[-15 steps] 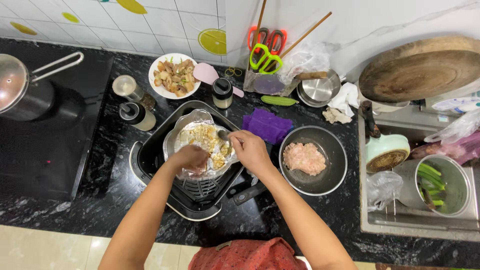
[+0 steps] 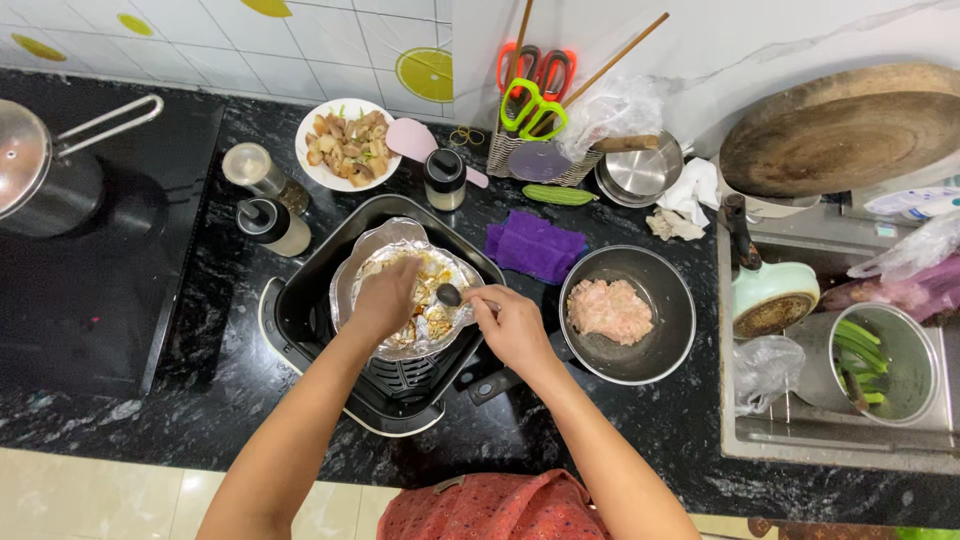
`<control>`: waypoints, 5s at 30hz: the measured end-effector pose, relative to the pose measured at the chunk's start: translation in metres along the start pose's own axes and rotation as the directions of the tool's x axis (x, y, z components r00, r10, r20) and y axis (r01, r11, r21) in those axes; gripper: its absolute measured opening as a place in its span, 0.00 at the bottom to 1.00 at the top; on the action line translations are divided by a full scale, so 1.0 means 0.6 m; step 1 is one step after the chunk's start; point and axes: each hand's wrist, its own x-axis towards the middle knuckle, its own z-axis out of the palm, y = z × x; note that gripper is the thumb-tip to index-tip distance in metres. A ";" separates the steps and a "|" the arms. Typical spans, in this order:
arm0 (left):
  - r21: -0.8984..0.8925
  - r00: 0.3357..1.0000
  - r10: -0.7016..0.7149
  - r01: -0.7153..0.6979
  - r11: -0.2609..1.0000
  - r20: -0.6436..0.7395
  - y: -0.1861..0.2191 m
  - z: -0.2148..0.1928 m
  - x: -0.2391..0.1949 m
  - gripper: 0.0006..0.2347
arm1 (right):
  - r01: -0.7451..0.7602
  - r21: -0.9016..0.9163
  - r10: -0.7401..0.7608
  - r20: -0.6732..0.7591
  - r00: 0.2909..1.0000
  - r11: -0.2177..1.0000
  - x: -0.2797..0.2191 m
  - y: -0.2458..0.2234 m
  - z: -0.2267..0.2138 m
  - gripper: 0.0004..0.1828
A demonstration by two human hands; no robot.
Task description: The person mixes ground meat in a metal bowl using a spoon, then scoops portions and shapes them into balls with their hands. The formed meatballs are placed onto a foil-lined tray.
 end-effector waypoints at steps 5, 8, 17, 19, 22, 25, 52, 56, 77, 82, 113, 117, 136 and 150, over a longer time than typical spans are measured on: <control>-0.113 0.975 -0.112 0.135 0.984 0.191 0.011 -0.087 -0.006 0.27 | 0.058 0.041 -0.056 -0.039 0.998 0.997 -0.010 -0.003 -0.020 0.12; -0.052 0.991 -0.020 0.027 0.998 0.133 0.007 -0.096 -0.024 0.31 | -0.016 0.061 0.017 -0.019 1.000 0.998 -0.023 0.005 -0.024 0.13; -0.099 0.987 0.098 -0.112 0.989 -0.130 0.028 -0.180 -0.048 0.18 | -0.147 0.229 0.163 -0.055 0.985 0.962 -0.046 -0.001 -0.077 0.13; -0.289 0.947 0.034 -0.132 0.948 -0.321 0.052 -0.226 -0.063 0.14 | -0.080 0.283 0.126 -0.148 0.981 0.956 -0.076 0.010 -0.130 0.13; -0.521 0.922 -0.035 -0.186 0.833 -0.385 0.137 -0.261 -0.055 0.07 | 0.067 0.242 0.012 -0.310 0.951 0.968 -0.138 0.041 -0.220 0.14; -0.668 0.927 0.012 -0.279 0.690 -0.375 0.262 -0.243 -0.044 0.04 | 0.019 0.161 0.043 -0.373 0.927 0.987 -0.197 0.079 -0.275 0.14; -0.986 0.968 -0.210 0.117 -0.118 0.140 0.419 0.124 0.027 0.08 | 0.137 -0.357 -0.230 -0.234 0.945 0.924 -0.249 0.162 -0.239 0.16; -0.967 0.967 -0.195 0.116 -0.228 0.162 0.442 0.129 0.045 0.09 | 0.176 -0.388 -0.257 -0.169 0.951 0.905 -0.237 0.162 -0.225 0.16; -0.965 0.963 -0.232 0.074 -0.250 0.134 0.449 0.135 0.070 0.11 | 0.037 -0.347 -0.093 -0.146 0.985 0.937 -0.283 0.174 -0.248 0.13; -0.966 0.966 -0.225 0.068 -0.250 0.126 0.445 0.135 0.065 0.11 | 0.100 -0.420 -0.203 -0.207 0.957 0.902 -0.282 0.172 -0.248 0.13; -0.958 0.973 -0.207 0.041 -0.285 0.103 0.448 0.116 0.056 0.10 | -0.209 -0.244 0.085 -0.436 0.896 0.947 -0.307 0.191 -0.252 0.11; -0.958 0.972 -0.207 0.050 -0.281 0.111 0.446 0.117 0.053 0.10 | -0.218 0.079 0.231 -0.432 0.872 0.973 -0.313 0.217 -0.197 0.12; -0.826 0.928 -0.011 0.327 -0.460 0.373 0.475 0.026 0.086 0.23 | 0.089 0.595 0.299 -0.522 0.799 0.799 -0.289 0.208 -0.172 0.15; -0.835 0.892 0.283 0.437 -0.333 0.354 0.470 0.105 0.092 0.13 | 0.105 0.416 0.203 -0.630 0.749 0.903 -0.341 0.178 -0.258 0.15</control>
